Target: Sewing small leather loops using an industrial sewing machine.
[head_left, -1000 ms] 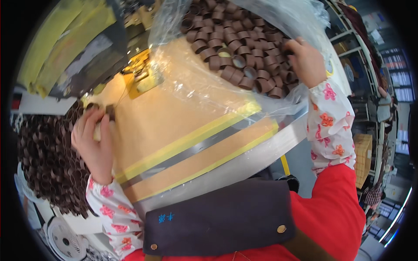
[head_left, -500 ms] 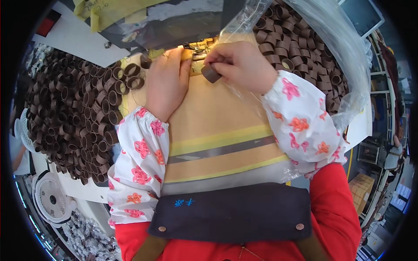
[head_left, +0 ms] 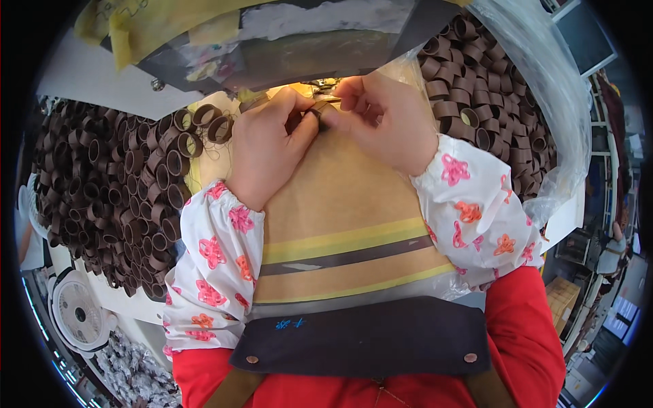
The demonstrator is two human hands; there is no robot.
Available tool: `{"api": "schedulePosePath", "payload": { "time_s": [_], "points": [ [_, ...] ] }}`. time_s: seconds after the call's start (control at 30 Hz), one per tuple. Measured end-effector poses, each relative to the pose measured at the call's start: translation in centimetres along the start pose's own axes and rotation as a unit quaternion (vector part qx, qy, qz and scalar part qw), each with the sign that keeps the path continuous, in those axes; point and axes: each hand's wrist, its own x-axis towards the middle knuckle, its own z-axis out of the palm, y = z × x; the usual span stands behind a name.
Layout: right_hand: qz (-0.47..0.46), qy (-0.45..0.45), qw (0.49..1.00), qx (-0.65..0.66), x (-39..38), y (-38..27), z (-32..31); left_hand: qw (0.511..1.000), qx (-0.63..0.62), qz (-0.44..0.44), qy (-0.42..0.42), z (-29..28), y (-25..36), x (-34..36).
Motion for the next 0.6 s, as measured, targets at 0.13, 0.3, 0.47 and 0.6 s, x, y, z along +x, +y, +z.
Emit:
{"api": "schedulePosePath", "payload": {
  "time_s": [0.13, 0.3, 0.47, 0.6],
  "points": [
    [-0.052, -0.016, 0.998, -0.043, -0.3, -0.4, 0.2, 1.0, 0.002, -0.019, 0.0, 0.0, 0.1, 0.1],
    [-0.036, -0.034, 0.998, -0.035, 0.0, 0.4, -0.6, 0.998, -0.027, -0.042, -0.045, -0.6, 0.4, 0.3],
    [-0.193, 0.003, 0.966, -0.174, 0.2, 0.8, -0.5, 0.988, -0.137, -0.073, -0.025, -0.5, 0.5, 0.4],
    [-0.199, 0.012, 0.963, -0.182, 0.5, 1.4, -0.2, 0.997, -0.057, -0.05, -0.005, 0.2, 0.2, 0.6]
  ]
}}
